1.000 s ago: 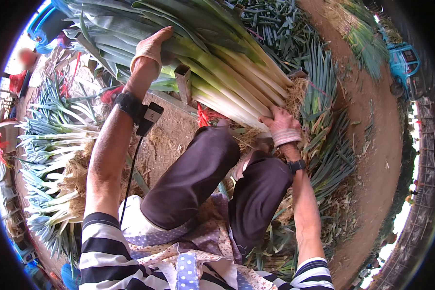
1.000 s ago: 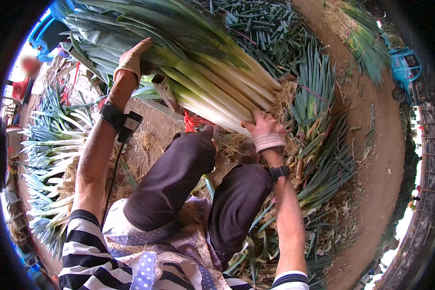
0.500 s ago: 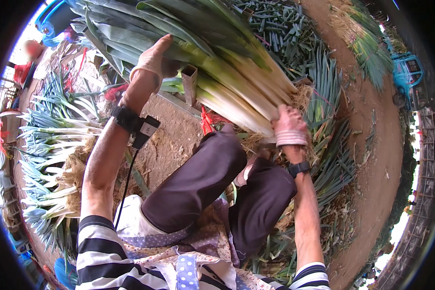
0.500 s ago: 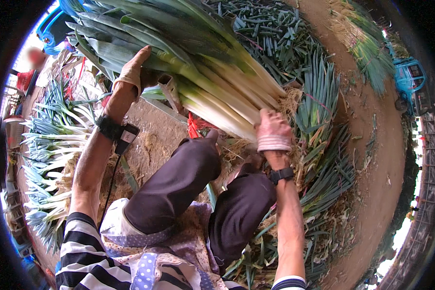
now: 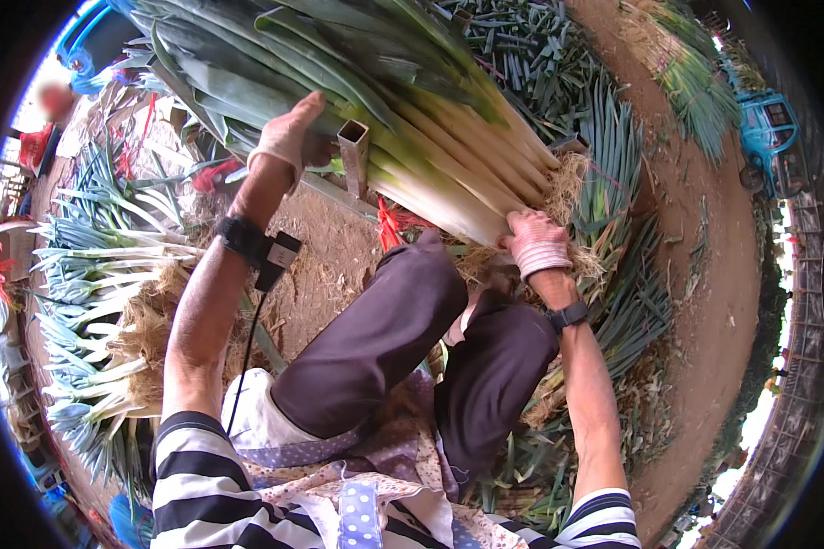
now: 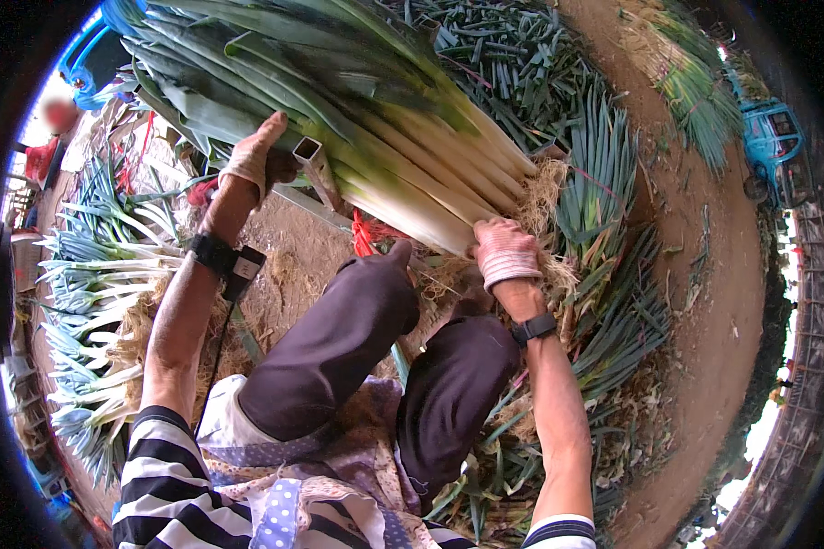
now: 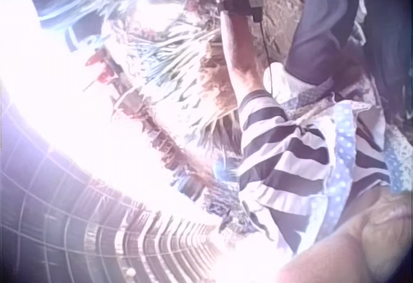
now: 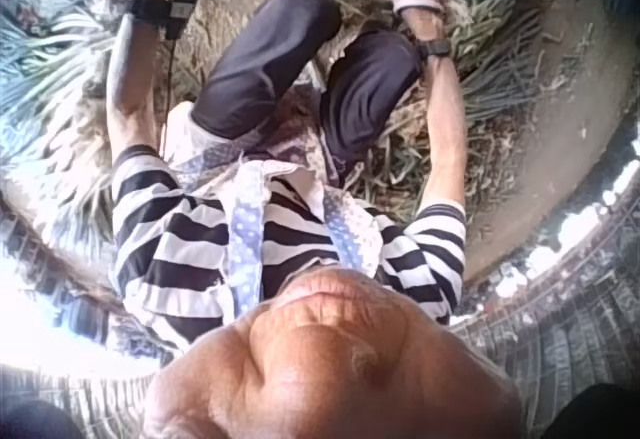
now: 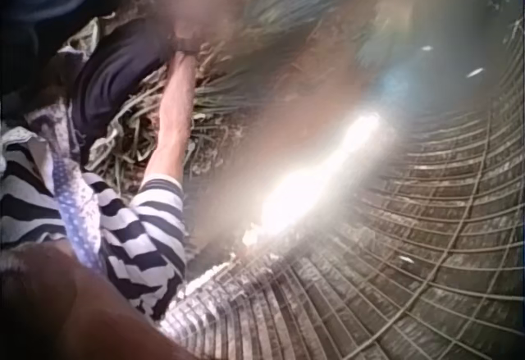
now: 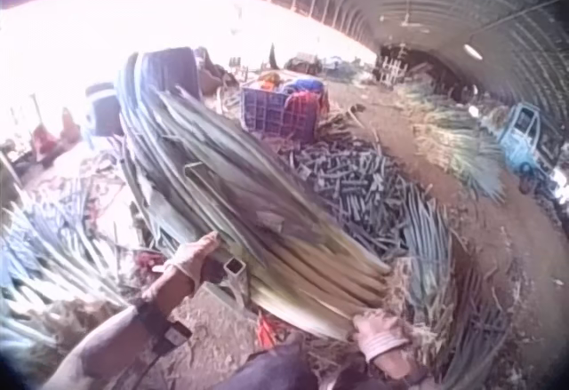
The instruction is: Peeling and cleaning green onions or leeks by hand.
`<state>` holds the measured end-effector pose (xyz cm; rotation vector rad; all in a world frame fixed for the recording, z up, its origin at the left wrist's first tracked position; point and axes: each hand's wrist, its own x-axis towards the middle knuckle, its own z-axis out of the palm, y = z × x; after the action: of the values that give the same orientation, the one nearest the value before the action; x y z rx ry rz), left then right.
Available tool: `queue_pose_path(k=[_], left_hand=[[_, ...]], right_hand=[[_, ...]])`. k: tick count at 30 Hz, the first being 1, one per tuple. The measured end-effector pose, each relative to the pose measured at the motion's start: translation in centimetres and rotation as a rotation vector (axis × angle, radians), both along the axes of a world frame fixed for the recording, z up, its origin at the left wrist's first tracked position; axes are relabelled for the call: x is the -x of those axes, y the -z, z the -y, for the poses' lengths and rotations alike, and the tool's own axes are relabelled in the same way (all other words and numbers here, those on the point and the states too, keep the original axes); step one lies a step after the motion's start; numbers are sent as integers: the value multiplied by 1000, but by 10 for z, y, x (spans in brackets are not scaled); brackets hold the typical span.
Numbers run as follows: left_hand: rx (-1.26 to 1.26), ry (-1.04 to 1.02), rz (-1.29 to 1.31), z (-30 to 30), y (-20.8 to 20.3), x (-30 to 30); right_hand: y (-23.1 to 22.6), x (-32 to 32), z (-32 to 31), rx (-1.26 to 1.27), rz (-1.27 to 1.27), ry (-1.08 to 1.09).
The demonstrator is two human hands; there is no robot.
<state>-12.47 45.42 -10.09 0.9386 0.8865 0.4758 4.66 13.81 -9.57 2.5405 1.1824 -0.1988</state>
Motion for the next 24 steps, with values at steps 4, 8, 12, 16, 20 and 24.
queue_pose_path(k=[4,8,12,16,20,24], left_hand=[[-5,12,0,-1,21,-4],[-60,-34,4,-6,28,6],[16,-183,85,2,13,9],[-141,-481,-21,-33,18,20],[-723,-790,-403,-70,-2,29],[-1389,-747,-514,-92,-16,16]], right_hand=[[13,-10,0,80,38,-47],[15,-6,-19,151,91,-75],[25,-12,-8,139,15,13],[22,-9,-9,215,29,75],[17,-1,-17,252,55,115],[4,3,-21,300,4,152]])
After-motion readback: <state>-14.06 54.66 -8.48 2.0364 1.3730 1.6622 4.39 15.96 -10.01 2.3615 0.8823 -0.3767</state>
